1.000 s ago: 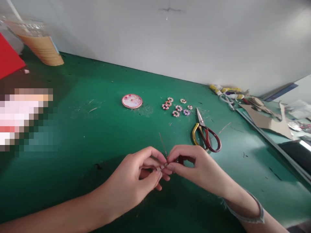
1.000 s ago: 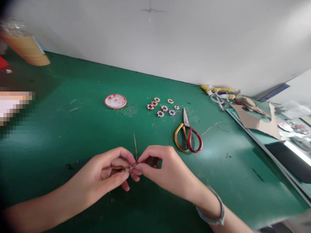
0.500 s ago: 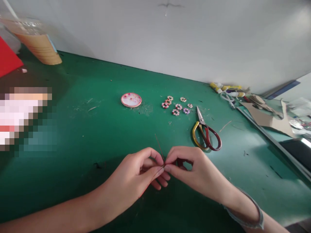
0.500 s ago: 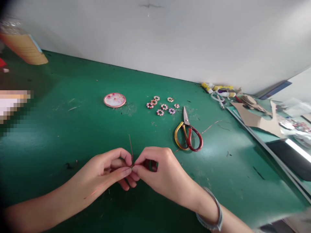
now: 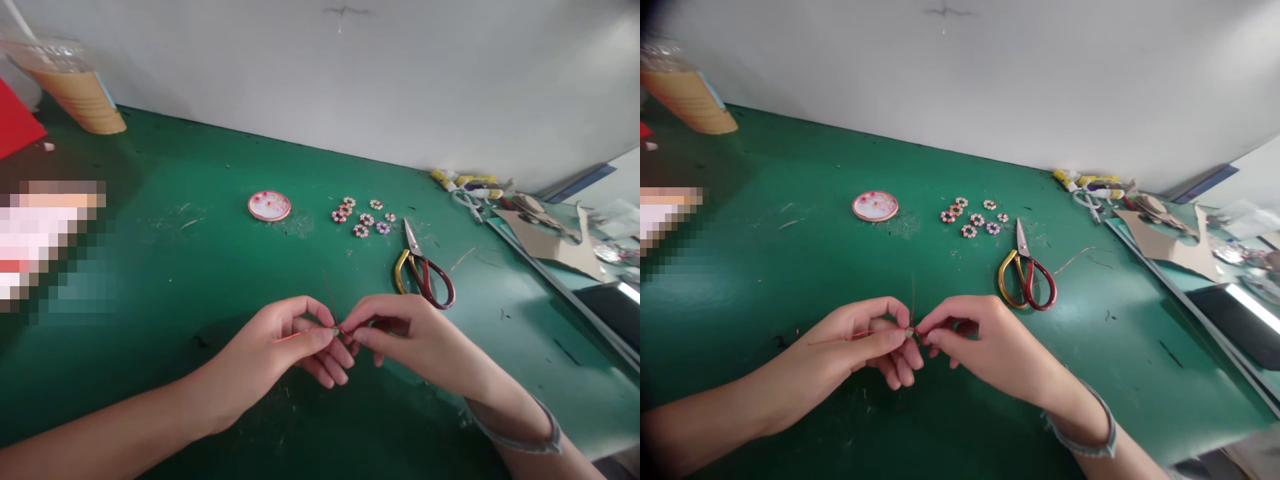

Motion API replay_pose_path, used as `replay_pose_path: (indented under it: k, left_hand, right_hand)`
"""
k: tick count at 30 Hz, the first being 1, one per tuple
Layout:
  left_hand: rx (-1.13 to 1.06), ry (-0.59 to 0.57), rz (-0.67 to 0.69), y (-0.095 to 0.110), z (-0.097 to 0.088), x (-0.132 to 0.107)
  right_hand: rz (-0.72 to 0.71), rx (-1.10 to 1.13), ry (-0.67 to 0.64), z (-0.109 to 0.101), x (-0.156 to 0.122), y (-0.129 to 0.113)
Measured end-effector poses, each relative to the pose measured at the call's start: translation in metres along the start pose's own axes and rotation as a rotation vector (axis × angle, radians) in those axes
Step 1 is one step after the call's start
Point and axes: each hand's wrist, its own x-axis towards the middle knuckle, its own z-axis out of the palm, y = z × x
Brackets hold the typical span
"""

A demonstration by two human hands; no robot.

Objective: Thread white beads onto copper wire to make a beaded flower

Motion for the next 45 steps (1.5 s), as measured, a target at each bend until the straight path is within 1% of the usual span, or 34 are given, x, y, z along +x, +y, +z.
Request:
replay_pose_path:
  k: [6, 8, 11, 13, 15, 17, 19, 21, 24, 26, 28, 30, 33, 36, 39, 41, 45]
  left_hand:
    - [-0.047, -0.081, -0.038, -0.002, 0.001, 0.002]
    - [-0.066, -0.111, -0.062, -0.002, 0.002, 0.002]
    - [-0.101, -0.142, -0.115, 0.000, 0.003, 0.000]
    - [-0.110, -0.155, -0.134, 0.000, 0.003, -0.002]
    - [-0.091, -0.141, -0.115, -0.001, 0.002, -0.002]
    - [-0.055, -0.092, -0.071, -0.004, 0.002, -0.001]
    - [-0.017, -0.019, -0.026, -0.007, 0.002, 0.000]
    - [0.014, 0.039, -0.003, -0.009, 0.002, 0.001]
    - [0.068, 0.079, 0.026, -0.009, 0.005, -0.001]
    - [0.153, 0.108, 0.057, -0.008, 0.007, -0.002]
    - [0.266, 0.135, 0.092, -0.009, 0.007, -0.004]
    - [0.363, 0.149, 0.126, -0.009, 0.007, -0.005]
    - [0.430, 0.158, 0.157, -0.012, 0.006, -0.007]
    - [0.435, 0.158, 0.170, -0.015, 0.007, -0.009]
    - [0.395, 0.156, 0.170, -0.018, 0.007, -0.009]
    - [0.339, 0.143, 0.158, -0.020, 0.008, -0.008]
    - [0.183, 0.070, 0.108, -0.019, 0.007, -0.004]
  right_hand:
    - [0.144, 0.216, -0.091, 0.001, 0.002, 0.002]
    - [0.159, 0.267, -0.113, -0.001, 0.003, 0.003]
    - [0.135, 0.318, -0.145, -0.002, 0.002, 0.004]
    - [0.121, 0.295, -0.126, -0.003, 0.002, 0.003]
    - [0.108, 0.237, -0.088, -0.003, 0.000, 0.002]
    - [0.090, 0.150, -0.059, -0.002, -0.001, 0.000]
    - [0.065, 0.045, -0.036, -0.001, -0.001, -0.002]
    - [0.035, -0.035, -0.011, 0.002, -0.002, -0.003]
    - [-0.072, -0.110, 0.073, 0.008, -0.003, -0.003]
    - [-0.179, -0.165, 0.139, 0.012, -0.004, -0.003]
    - [-0.256, -0.211, 0.172, 0.016, -0.004, -0.003]
    - [-0.290, -0.235, 0.184, 0.017, -0.004, -0.003]
    - [-0.313, -0.234, 0.173, 0.018, -0.004, -0.003]
    - [-0.311, -0.199, 0.144, 0.018, -0.004, -0.002]
    - [-0.311, -0.174, 0.134, 0.018, -0.003, -0.001]
    - [-0.324, -0.172, 0.134, 0.019, -0.003, 0.000]
    - [-0.331, -0.174, 0.133, 0.018, -0.002, 0.002]
